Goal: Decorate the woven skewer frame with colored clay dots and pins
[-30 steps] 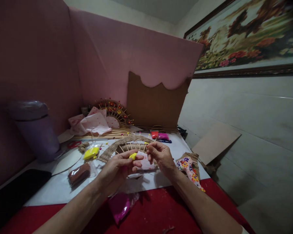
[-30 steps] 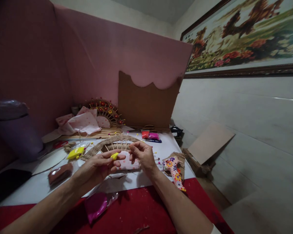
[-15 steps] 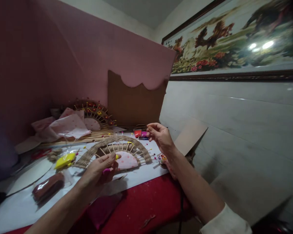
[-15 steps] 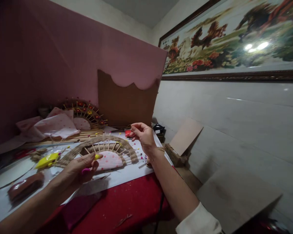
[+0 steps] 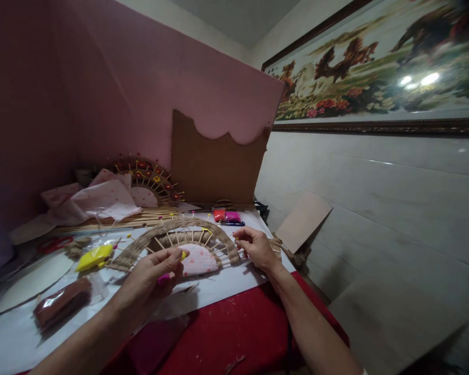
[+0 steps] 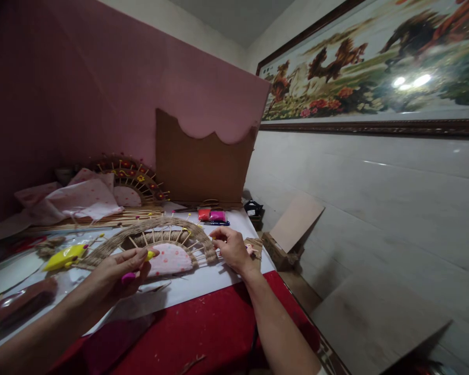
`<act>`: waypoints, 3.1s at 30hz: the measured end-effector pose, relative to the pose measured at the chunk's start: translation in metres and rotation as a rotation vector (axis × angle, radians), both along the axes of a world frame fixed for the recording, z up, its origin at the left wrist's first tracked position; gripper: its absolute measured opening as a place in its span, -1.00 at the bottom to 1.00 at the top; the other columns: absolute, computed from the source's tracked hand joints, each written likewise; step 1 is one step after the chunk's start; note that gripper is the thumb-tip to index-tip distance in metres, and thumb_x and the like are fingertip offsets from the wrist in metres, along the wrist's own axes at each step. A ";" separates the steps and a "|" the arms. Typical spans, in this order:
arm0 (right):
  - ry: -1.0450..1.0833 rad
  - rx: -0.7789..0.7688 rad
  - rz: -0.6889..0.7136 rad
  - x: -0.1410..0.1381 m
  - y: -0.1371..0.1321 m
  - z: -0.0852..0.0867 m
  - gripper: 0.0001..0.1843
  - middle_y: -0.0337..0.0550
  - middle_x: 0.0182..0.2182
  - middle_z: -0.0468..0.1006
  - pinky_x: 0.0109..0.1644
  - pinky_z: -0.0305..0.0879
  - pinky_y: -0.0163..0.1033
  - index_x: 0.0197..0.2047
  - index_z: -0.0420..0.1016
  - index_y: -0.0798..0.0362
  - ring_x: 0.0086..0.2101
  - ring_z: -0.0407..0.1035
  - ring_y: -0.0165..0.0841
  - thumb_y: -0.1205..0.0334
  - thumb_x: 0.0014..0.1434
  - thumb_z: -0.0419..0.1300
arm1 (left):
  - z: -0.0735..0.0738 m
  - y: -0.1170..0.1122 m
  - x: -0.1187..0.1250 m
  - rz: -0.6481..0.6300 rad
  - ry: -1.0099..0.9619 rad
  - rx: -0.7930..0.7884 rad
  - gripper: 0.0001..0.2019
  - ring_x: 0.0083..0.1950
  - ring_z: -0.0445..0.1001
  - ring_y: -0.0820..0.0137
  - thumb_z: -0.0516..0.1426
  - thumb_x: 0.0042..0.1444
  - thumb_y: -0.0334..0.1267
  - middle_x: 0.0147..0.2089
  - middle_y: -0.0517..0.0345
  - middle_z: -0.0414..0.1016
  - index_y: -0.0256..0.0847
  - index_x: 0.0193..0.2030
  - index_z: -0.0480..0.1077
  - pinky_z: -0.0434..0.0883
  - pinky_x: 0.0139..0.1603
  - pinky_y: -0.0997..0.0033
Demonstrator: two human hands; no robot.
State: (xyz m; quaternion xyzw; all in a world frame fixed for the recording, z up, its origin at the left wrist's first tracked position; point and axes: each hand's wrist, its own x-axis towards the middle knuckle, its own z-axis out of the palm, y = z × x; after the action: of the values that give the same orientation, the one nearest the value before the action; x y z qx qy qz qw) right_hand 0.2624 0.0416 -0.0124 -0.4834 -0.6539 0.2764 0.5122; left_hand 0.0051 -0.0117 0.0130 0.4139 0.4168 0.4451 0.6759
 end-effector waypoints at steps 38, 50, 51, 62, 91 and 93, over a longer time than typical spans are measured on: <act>-0.045 -0.094 0.135 -0.005 -0.005 -0.003 -0.87 -0.25 -0.53 0.49 -0.66 0.23 -0.41 -0.37 0.41 0.11 -0.70 0.29 -0.53 0.22 0.07 0.15 | -0.002 -0.005 0.004 0.012 0.053 0.056 -0.67 -0.67 0.08 0.67 0.30 -0.20 -0.07 -0.59 0.26 0.30 -0.29 -0.43 0.40 -0.07 -0.67 0.65; 0.015 -0.068 0.087 -0.004 -0.004 -0.001 -0.78 -0.21 -0.52 0.52 -0.64 0.22 -0.39 -0.37 0.39 0.12 -0.70 0.31 -0.52 0.11 0.11 0.15 | -0.012 0.003 0.002 -0.002 0.102 0.080 -0.63 -0.72 0.01 0.68 0.26 -0.15 0.03 -0.68 0.29 0.21 -0.31 -0.53 0.38 -0.11 -0.69 0.65; 0.010 -0.065 0.078 -0.004 -0.004 -0.001 -0.79 -0.21 -0.52 0.51 -0.63 0.24 -0.38 -0.38 0.40 0.12 -0.69 0.31 -0.52 0.12 0.10 0.15 | -0.013 0.003 0.002 0.015 0.126 0.086 -0.62 -0.73 0.00 0.67 0.26 -0.15 0.04 -0.71 0.31 0.17 -0.31 -0.54 0.39 -0.12 -0.70 0.65; 0.001 -0.100 0.059 -0.002 -0.003 0.002 -0.87 -0.26 -0.54 0.49 -0.66 0.20 -0.40 -0.42 0.39 0.09 -0.70 0.29 -0.53 0.20 0.02 0.18 | -0.010 0.001 0.003 0.146 0.136 -0.034 -0.68 -0.74 0.17 0.64 0.30 -0.19 -0.06 -0.50 0.12 0.50 -0.29 -0.41 0.46 0.02 -0.77 0.65; 0.602 -0.337 0.098 0.002 -0.007 0.015 -0.79 -0.34 -0.56 0.25 -0.70 -0.06 -0.48 -0.38 0.35 0.12 -0.65 0.08 -0.60 0.16 0.02 0.23 | -0.002 0.001 0.006 0.173 0.047 -0.110 -0.76 -0.55 0.41 0.53 0.22 -0.05 -0.38 -0.34 0.01 0.57 -0.25 -0.17 0.45 0.24 -0.70 0.74; 0.660 -0.398 0.114 -0.001 -0.010 0.020 -0.87 -0.32 -0.55 0.28 -0.68 -0.06 -0.48 -0.38 0.31 0.11 -0.65 0.08 -0.59 0.26 0.04 0.20 | 0.003 0.000 0.007 0.159 0.039 -0.112 -0.74 -0.53 0.43 0.52 0.23 -0.07 -0.40 -0.34 0.01 0.57 -0.25 -0.16 0.45 0.25 -0.71 0.74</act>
State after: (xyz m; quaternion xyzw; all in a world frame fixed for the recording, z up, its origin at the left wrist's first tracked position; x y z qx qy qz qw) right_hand 0.2615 0.0313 0.0075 -0.4211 -0.4135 0.5665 0.5751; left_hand 0.0118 -0.0121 0.0157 0.3498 0.4854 0.4654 0.6523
